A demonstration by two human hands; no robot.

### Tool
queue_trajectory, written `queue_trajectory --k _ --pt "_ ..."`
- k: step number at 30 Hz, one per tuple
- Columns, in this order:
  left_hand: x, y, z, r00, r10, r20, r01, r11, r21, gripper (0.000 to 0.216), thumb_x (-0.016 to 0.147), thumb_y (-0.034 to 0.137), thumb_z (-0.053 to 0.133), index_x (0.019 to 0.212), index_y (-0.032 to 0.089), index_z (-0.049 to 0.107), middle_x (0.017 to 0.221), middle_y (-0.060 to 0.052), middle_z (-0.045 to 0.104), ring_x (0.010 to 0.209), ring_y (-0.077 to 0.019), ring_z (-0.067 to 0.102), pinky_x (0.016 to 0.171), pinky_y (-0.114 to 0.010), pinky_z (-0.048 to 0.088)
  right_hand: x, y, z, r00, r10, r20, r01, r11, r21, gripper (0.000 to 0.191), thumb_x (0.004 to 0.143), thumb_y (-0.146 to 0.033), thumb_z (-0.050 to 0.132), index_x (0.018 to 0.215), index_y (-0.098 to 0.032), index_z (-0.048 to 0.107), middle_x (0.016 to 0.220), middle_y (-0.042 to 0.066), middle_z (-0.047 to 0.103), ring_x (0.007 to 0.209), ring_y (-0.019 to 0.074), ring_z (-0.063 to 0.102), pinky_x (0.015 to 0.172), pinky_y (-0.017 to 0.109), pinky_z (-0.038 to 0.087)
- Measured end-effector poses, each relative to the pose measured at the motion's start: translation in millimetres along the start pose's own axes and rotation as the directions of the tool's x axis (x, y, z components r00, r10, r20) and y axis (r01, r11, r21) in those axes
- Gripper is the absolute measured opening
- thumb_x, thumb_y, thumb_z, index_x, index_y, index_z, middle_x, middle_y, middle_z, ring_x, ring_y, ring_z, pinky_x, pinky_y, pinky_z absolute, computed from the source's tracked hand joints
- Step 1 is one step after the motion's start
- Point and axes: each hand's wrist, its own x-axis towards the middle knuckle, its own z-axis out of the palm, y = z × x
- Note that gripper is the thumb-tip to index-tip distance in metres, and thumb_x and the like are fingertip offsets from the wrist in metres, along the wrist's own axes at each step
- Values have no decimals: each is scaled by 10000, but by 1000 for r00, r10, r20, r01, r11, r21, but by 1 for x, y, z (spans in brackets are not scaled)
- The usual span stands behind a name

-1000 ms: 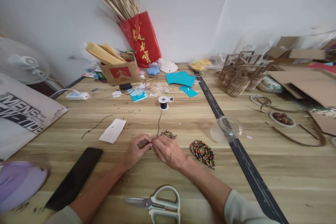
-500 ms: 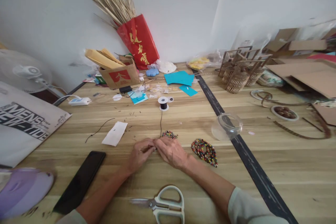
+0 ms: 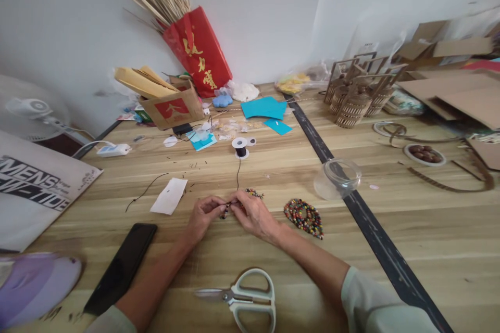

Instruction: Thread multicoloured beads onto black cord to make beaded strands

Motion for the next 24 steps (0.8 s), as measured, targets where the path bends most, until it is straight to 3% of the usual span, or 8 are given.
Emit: queue_trajectory --k 9,16,24 --pt "1 -5 -3 999 -27 27 29 996 -81 223 684 322 764 695 124 663 639 -13 650 594 -111 552 598 -227 437 1 0 -1 994 110 -5 -109 994 29 71 899 -158 486 839 -186 511 748 9 569 672 136 530 641 242 420" --pt "2 -9 -4 999 -36 26 41 982 -186 217 671 308 779 695 128 659 661 -17 662 616 -116 571 615 -233 451 2 -1 -1 996 86 0 -86 996 23 84 865 -110 533 836 -169 586 791 28 602 726 142 549 663 240 415" --pt "4 -7 -2 998 -55 -15 51 978 -200 257 623 332 800 676 133 646 655 -18 655 616 -122 569 622 -246 448 4 -1 2 986 158 -51 -151 981 118 61 851 -180 611 798 -159 633 739 10 601 659 118 528 616 222 410"
